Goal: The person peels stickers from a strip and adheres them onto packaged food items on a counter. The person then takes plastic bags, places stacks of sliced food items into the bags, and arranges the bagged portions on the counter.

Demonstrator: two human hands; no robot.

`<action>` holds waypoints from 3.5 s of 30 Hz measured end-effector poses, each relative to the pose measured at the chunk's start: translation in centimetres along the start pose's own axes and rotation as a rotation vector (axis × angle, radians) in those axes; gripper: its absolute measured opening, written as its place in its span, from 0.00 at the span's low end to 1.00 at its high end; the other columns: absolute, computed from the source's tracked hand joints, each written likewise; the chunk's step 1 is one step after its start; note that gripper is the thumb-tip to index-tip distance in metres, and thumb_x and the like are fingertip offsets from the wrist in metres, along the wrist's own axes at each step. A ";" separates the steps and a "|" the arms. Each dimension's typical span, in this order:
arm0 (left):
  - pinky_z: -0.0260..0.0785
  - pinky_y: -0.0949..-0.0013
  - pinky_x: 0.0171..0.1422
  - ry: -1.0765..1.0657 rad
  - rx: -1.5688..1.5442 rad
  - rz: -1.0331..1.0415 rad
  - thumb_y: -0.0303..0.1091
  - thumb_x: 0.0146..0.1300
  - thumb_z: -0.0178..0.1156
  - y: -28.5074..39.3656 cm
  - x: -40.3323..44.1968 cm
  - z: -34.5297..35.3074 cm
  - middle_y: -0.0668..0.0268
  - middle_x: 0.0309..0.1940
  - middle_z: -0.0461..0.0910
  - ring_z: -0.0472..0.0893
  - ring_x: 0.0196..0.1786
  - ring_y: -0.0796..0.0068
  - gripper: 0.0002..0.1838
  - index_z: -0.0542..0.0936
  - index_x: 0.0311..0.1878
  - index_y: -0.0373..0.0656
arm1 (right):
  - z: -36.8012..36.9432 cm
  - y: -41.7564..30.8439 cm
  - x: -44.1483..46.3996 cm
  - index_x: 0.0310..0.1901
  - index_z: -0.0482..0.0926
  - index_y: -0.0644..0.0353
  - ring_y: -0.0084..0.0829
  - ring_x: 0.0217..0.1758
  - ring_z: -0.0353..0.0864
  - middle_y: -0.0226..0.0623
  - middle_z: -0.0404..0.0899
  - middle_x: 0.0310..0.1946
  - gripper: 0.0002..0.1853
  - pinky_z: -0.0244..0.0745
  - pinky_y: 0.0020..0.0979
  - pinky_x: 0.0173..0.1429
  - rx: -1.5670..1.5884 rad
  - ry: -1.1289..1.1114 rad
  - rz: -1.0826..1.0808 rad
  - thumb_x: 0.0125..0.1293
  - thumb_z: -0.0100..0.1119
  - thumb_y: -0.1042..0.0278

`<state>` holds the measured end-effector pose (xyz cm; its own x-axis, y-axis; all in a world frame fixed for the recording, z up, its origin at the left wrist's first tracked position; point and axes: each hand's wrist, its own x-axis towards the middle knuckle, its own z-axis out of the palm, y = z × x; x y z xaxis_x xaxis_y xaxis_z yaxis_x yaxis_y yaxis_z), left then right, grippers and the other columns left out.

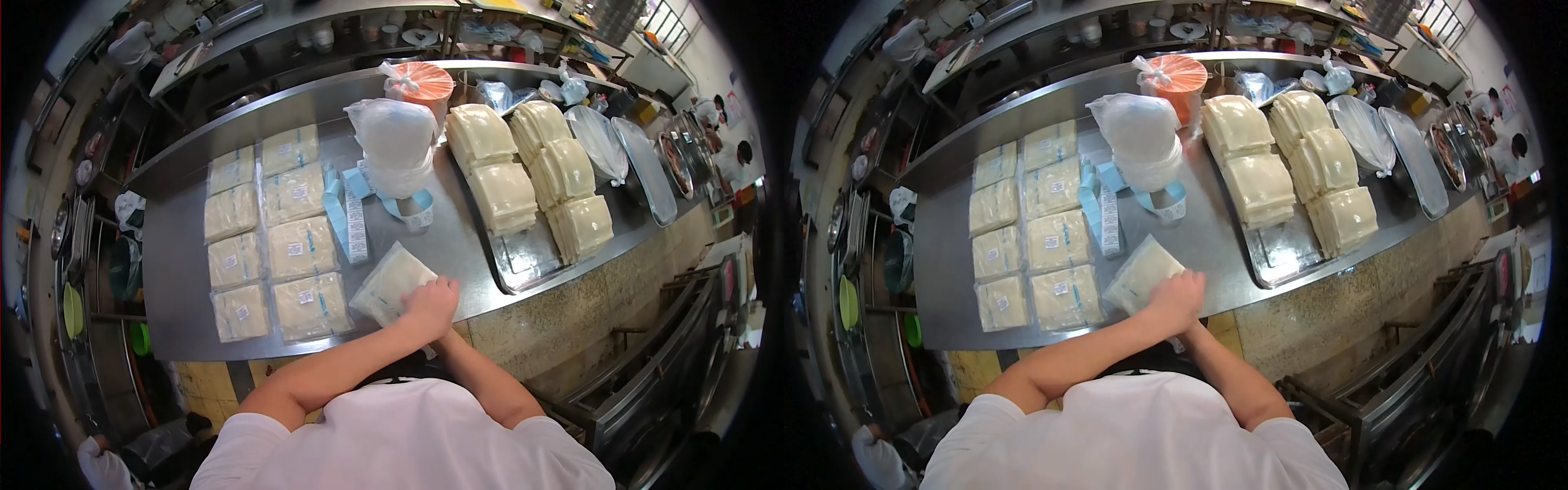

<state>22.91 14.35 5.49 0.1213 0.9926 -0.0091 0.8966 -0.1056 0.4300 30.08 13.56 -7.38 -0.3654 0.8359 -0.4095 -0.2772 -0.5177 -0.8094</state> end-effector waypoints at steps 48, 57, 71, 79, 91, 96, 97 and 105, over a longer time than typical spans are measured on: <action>0.70 0.53 0.46 0.013 -0.652 0.205 0.18 0.52 0.53 -8.0 -4.3 -0.5 0.55 0.33 0.76 0.77 0.43 0.47 0.09 0.74 0.37 0.39 | -3.5 -2.9 10.2 0.75 0.63 0.73 0.60 0.82 0.54 0.63 0.59 0.77 0.42 0.46 0.56 0.84 -1.910 0.279 -0.660 0.72 0.53 0.44; 0.73 0.55 0.51 -0.111 -0.713 0.104 0.22 0.58 0.57 -7.5 -5.1 -0.2 0.55 0.37 0.79 0.79 0.45 0.49 0.07 0.78 0.41 0.40 | -3.9 -1.2 8.5 0.75 0.60 0.74 0.62 0.85 0.48 0.65 0.51 0.80 0.47 0.39 0.59 0.85 -1.841 0.268 -0.716 0.70 0.54 0.38; 0.64 0.52 0.77 0.277 -0.468 0.030 0.27 0.69 0.55 -10.1 3.0 5.5 0.47 0.66 0.76 0.72 0.71 0.45 0.21 0.76 0.64 0.33 | -4.9 -2.1 3.5 0.79 0.56 0.68 0.63 0.86 0.45 0.62 0.48 0.82 0.42 0.39 0.67 0.83 -1.734 -0.120 -0.755 0.71 0.54 0.50; 0.47 0.44 0.86 0.108 -0.137 0.012 0.42 0.71 0.59 -7.9 4.2 7.0 0.48 0.79 0.61 0.57 0.83 0.45 0.33 0.68 0.74 0.34 | -11.6 -8.1 -9.4 0.65 0.74 0.63 0.56 0.67 0.75 0.59 0.73 0.65 0.27 0.72 0.53 0.67 -1.513 -0.172 -0.525 0.65 0.67 0.67; 0.47 0.41 0.84 0.003 0.080 -0.285 0.49 0.70 0.62 -4.6 -4.8 7.2 0.48 0.81 0.55 0.53 0.84 0.45 0.37 0.67 0.77 0.40 | -10.5 -11.5 -1.2 0.49 0.80 0.67 0.58 0.42 0.84 0.55 0.84 0.37 0.22 0.78 0.50 0.47 -1.422 0.097 -0.095 0.67 0.69 0.55; 0.73 0.47 0.60 0.149 -0.372 -0.833 0.47 0.69 0.66 -2.0 -7.2 7.5 0.51 0.53 0.82 0.80 0.55 0.49 0.24 0.77 0.59 0.38 | -12.6 -10.8 0.9 0.36 0.83 0.65 0.51 0.34 0.85 0.48 0.85 0.31 0.17 0.79 0.50 0.41 -1.210 -0.150 0.236 0.67 0.69 0.56; 0.76 0.49 0.54 0.087 -0.482 -1.026 0.47 0.70 0.67 -1.6 -6.8 7.1 0.53 0.46 0.86 0.84 0.47 0.51 0.22 0.78 0.54 0.38 | -12.6 -11.2 1.2 0.32 0.83 0.64 0.49 0.34 0.85 0.44 0.86 0.30 0.16 0.80 0.51 0.41 -1.022 -0.159 0.339 0.68 0.68 0.57; 0.71 0.49 0.66 -0.090 -0.996 -0.567 0.51 0.73 0.62 -3.4 -5.2 6.6 0.51 0.56 0.82 0.80 0.61 0.52 0.23 0.82 0.51 0.37 | -10.9 -13.9 6.1 0.69 0.67 0.68 0.47 0.63 0.79 0.51 0.76 0.64 0.25 0.75 0.45 0.70 0.155 -0.160 0.586 0.76 0.56 0.66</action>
<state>22.04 9.19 -1.92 -0.1265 0.8699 -0.4768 0.1021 0.4895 0.8660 41.42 27.84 -3.22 -0.6207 0.3741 -0.6890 -0.1122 -0.9121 -0.3942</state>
